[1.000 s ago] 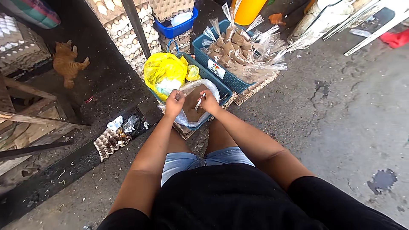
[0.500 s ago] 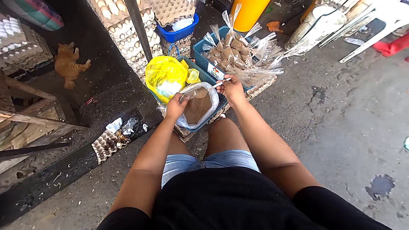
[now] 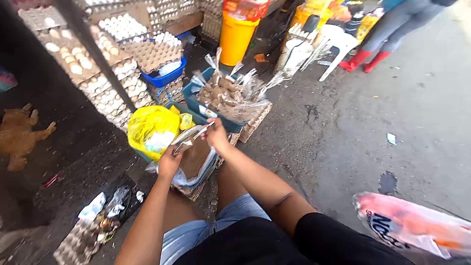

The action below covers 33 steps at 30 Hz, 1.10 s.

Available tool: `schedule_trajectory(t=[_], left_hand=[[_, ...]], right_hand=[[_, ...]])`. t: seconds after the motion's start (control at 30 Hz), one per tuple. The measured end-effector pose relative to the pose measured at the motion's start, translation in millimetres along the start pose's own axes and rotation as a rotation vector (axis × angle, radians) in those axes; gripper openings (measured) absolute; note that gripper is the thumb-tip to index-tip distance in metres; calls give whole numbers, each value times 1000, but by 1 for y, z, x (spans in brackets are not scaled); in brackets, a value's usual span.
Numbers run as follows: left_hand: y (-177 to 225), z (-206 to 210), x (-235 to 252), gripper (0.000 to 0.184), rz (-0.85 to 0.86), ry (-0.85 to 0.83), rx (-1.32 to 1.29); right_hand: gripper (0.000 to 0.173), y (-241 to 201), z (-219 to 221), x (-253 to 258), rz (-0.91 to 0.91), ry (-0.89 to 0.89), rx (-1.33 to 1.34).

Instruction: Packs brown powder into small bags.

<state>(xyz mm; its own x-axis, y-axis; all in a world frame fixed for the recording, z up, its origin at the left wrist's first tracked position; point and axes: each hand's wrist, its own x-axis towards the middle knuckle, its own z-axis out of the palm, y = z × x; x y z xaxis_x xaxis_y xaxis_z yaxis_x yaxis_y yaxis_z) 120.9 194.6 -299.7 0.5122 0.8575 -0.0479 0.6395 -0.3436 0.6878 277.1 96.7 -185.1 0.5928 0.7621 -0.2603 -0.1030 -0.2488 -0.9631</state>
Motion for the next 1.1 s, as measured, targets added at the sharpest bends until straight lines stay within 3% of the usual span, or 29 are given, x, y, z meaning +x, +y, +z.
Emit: schedule_trajectory(t=[0.07,0.2,0.37,0.43,0.5,0.6,0.73,0.93,1.1], left_hand=[[7,1,1,35,21,-2,5],[9,0,-4,37,36,40,-9],[8,3,-5,38,66,89,-108],[2,3,-4,33,70,128,-152],[-7,5,0,26,88,185,-249],[-13,5,4,19,77,212,-434],[-11,3,1,22,55,188,-415],[-4,1,0,30,57,134,-260],[0,1,-3,31,-17,67,-148]], right_hand=[[37,29,-2,27,-89,-22,32],[36,32,11,21,-93,-148,-6],[30,33,9,8,-553,-355,-212],[29,20,1,1,-713,-317,-227],[28,12,-6,3,-803,-161,-201],[30,18,-17,24,-690,-19,-364],[44,56,-22,39,-274,-186,-739],[48,66,-14,31,-62,-217,-738],[46,87,3,26,11,-273,-650]])
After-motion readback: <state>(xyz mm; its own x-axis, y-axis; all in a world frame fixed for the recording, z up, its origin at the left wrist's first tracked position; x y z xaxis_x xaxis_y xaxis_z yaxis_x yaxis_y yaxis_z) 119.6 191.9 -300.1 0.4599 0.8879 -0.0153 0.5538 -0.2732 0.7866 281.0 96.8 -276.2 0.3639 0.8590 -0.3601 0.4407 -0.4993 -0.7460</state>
